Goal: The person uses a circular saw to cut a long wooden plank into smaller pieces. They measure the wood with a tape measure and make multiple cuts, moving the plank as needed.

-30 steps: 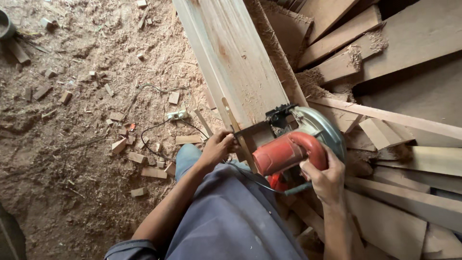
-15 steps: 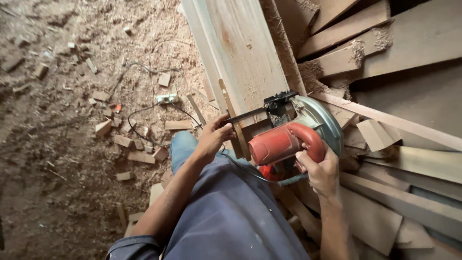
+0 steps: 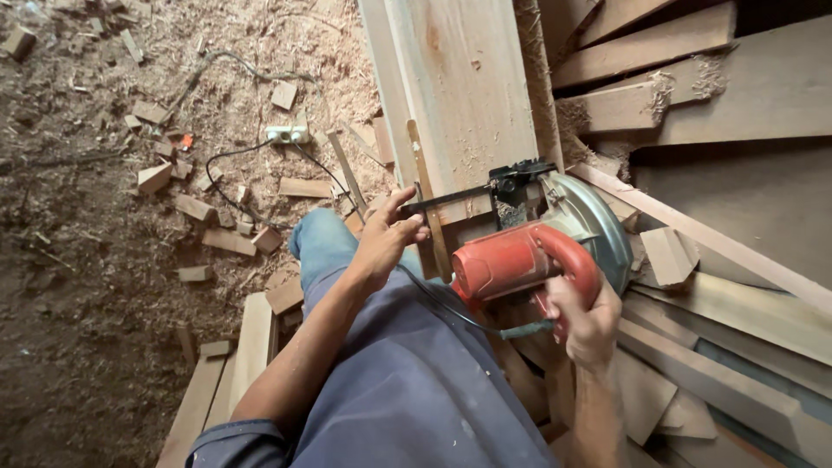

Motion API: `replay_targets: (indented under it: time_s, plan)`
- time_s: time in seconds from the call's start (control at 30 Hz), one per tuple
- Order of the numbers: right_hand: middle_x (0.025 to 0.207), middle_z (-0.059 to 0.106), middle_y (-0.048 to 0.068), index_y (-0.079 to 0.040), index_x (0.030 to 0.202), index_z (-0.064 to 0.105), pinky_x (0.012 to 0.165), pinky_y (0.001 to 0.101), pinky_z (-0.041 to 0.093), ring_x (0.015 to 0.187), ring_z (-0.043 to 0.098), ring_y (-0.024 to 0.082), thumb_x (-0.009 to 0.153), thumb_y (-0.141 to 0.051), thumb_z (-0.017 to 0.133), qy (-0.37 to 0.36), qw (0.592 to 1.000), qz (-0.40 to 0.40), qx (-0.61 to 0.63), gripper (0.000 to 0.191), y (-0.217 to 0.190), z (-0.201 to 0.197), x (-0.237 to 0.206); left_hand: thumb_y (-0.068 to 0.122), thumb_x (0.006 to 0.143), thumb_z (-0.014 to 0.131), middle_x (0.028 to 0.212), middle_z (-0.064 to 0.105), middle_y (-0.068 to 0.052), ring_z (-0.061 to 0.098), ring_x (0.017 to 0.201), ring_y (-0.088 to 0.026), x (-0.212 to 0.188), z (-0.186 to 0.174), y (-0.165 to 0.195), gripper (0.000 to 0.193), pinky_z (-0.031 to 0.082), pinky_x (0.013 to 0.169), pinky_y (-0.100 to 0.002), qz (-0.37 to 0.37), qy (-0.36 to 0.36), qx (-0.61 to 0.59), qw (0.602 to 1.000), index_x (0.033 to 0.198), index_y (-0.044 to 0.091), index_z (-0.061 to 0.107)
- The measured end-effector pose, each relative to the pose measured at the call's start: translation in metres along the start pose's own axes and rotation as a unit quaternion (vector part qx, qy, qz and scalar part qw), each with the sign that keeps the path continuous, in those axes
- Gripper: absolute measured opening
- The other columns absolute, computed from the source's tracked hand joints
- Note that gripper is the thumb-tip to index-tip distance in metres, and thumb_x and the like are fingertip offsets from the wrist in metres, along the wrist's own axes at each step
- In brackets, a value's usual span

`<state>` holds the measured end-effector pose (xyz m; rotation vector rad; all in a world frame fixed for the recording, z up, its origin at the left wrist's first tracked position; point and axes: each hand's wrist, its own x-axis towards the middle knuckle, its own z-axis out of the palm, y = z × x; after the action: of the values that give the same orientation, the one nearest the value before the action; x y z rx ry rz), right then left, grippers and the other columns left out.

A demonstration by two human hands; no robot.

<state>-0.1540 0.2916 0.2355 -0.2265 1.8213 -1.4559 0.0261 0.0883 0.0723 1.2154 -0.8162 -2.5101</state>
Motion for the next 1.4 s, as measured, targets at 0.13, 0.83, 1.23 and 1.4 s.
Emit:
replay_targets:
  time_s: [0.13, 0.83, 1.23, 1.4]
  plan:
    - [0.075, 0.056, 0.009, 0.003, 0.118, 0.059, 0.047, 0.026, 0.038, 0.059, 0.052, 0.016, 0.105, -0.052, 0.048, 0.049, 0.998, 0.048, 0.015, 0.058, 0.005, -0.008, -0.001, 0.002, 0.095, 0.059, 0.106, 0.06, -0.007, 0.066, 0.088, -0.015, 0.006, -0.002, -0.006, 0.057, 0.057, 0.08, -0.028, 0.0, -0.01, -0.033, 0.999, 0.151, 0.004, 0.047]
    - [0.069, 0.054, 0.005, 0.005, 0.133, 0.062, 0.042, 0.0238, 0.035, 0.052, 0.046, 0.011, 0.101, -0.047, 0.048, 0.028, 0.999, 0.026, -0.018, 0.063, -0.001, 0.008, 0.005, 0.002, 0.094, 0.059, 0.111, 0.064, -0.013, 0.067, 0.094, -0.019, 0.007, -0.014, -0.007, 0.059, 0.058, 0.088, -0.032, -0.016, -0.002, -0.037, 0.999, 0.152, 0.002, 0.045]
    - [0.074, 0.056, 0.005, 0.01, 0.136, 0.061, 0.05, 0.0227, 0.037, 0.058, 0.044, 0.008, 0.105, -0.05, 0.045, 0.004, 0.999, -0.015, -0.041, 0.069, -0.008, 0.026, 0.001, -0.001, 0.094, 0.058, 0.123, 0.063, -0.015, 0.068, 0.099, -0.019, 0.01, -0.025, -0.015, 0.058, 0.057, 0.09, -0.032, -0.016, -0.012, -0.022, 1.0, 0.151, 0.001, 0.045]
    - [0.071, 0.054, 0.005, 0.005, 0.121, 0.061, 0.049, 0.0244, 0.039, 0.055, 0.048, 0.01, 0.106, -0.048, 0.046, 0.029, 0.999, 0.006, -0.021, 0.058, 0.005, 0.02, 0.0, 0.001, 0.099, 0.056, 0.113, 0.065, -0.016, 0.066, 0.093, -0.021, -0.003, -0.021, -0.049, 0.042, 0.056, 0.082, -0.033, 0.029, 0.062, 0.0, 0.998, 0.139, 0.0, 0.044]
